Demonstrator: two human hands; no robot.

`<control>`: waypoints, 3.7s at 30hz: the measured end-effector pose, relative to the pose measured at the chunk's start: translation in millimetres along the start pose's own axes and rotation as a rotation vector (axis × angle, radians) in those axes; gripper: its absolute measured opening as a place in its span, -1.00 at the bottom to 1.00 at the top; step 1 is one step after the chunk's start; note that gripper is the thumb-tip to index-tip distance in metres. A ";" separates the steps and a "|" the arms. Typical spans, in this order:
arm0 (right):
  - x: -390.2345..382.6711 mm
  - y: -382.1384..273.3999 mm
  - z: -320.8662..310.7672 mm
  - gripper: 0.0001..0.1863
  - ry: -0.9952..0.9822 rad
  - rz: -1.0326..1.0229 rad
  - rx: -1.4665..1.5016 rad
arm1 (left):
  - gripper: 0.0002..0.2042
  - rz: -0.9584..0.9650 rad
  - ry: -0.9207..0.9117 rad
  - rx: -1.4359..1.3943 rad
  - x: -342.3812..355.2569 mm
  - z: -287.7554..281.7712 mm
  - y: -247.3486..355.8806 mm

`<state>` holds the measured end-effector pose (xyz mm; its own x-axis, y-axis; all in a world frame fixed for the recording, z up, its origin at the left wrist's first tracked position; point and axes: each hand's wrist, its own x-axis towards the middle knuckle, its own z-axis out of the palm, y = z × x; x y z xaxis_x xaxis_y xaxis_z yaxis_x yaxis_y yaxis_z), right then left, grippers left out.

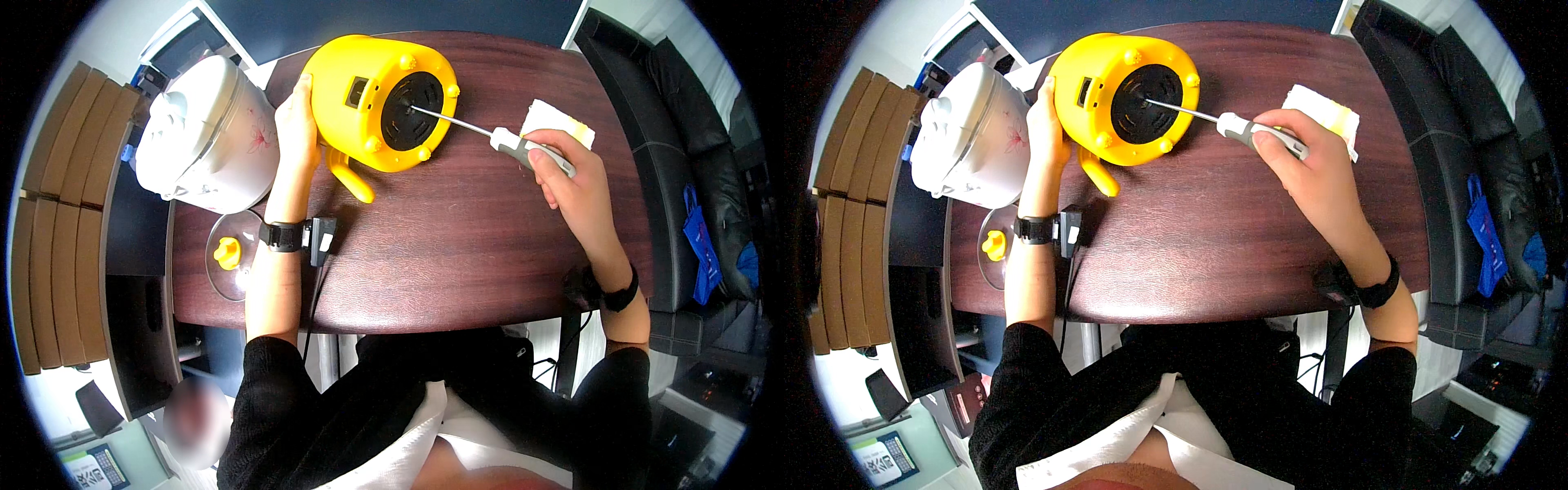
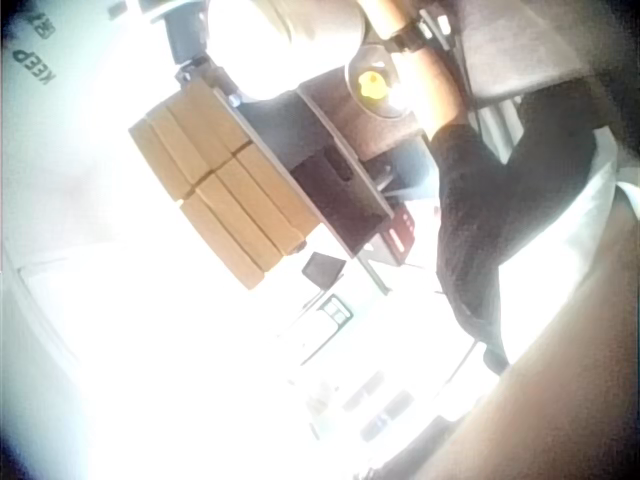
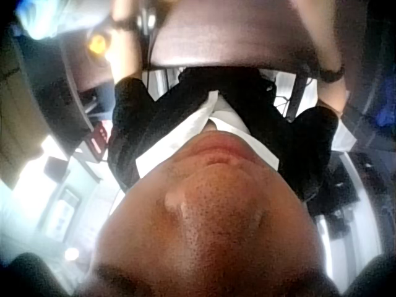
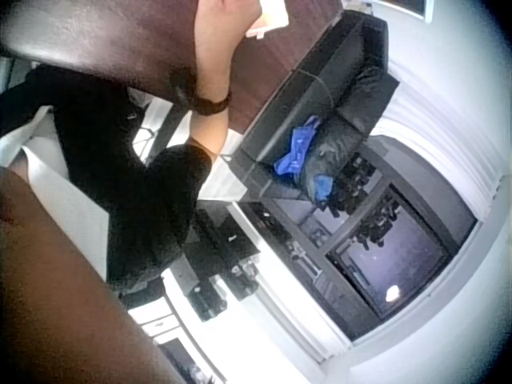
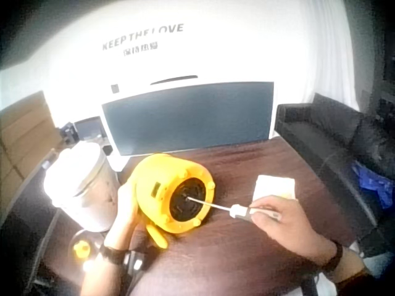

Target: The person uses a screwdriver to remove a screw from a glass lid and then from the bottom of a yellow appliance. They also wipe the inside of the yellow appliance with a cloth.

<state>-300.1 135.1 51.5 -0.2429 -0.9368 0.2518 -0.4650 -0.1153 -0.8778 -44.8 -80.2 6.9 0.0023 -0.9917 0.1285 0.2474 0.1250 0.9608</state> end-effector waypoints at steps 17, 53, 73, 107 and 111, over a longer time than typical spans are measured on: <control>-5.2 1.5 2.2 -0.83 -0.005 0.036 0.038 | -0.66 -0.023 -0.009 -0.039 2.1 -1.3 -1.6; -4.8 2.3 0.1 -0.60 0.063 -0.425 -0.318 | -0.63 -0.061 0.025 -0.056 3.1 -4.5 -1.9; 1.1 1.0 5.9 -0.65 0.101 -0.186 -0.002 | -0.63 -0.046 0.026 -0.034 1.2 -0.1 0.9; 4.6 5.8 7.4 -0.61 0.165 -0.558 -0.218 | -0.62 -0.068 0.052 -0.045 0.5 -1.4 2.6; 3.4 16.4 2.0 -0.62 0.099 -0.410 -0.005 | -0.62 -0.036 0.033 -0.039 3.0 -1.2 -1.6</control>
<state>-306.9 129.4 37.1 -0.1174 -0.7771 0.6183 -0.5440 -0.4705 -0.6947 -44.1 -83.4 5.4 0.0241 -0.9960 0.0856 0.2854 0.0889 0.9543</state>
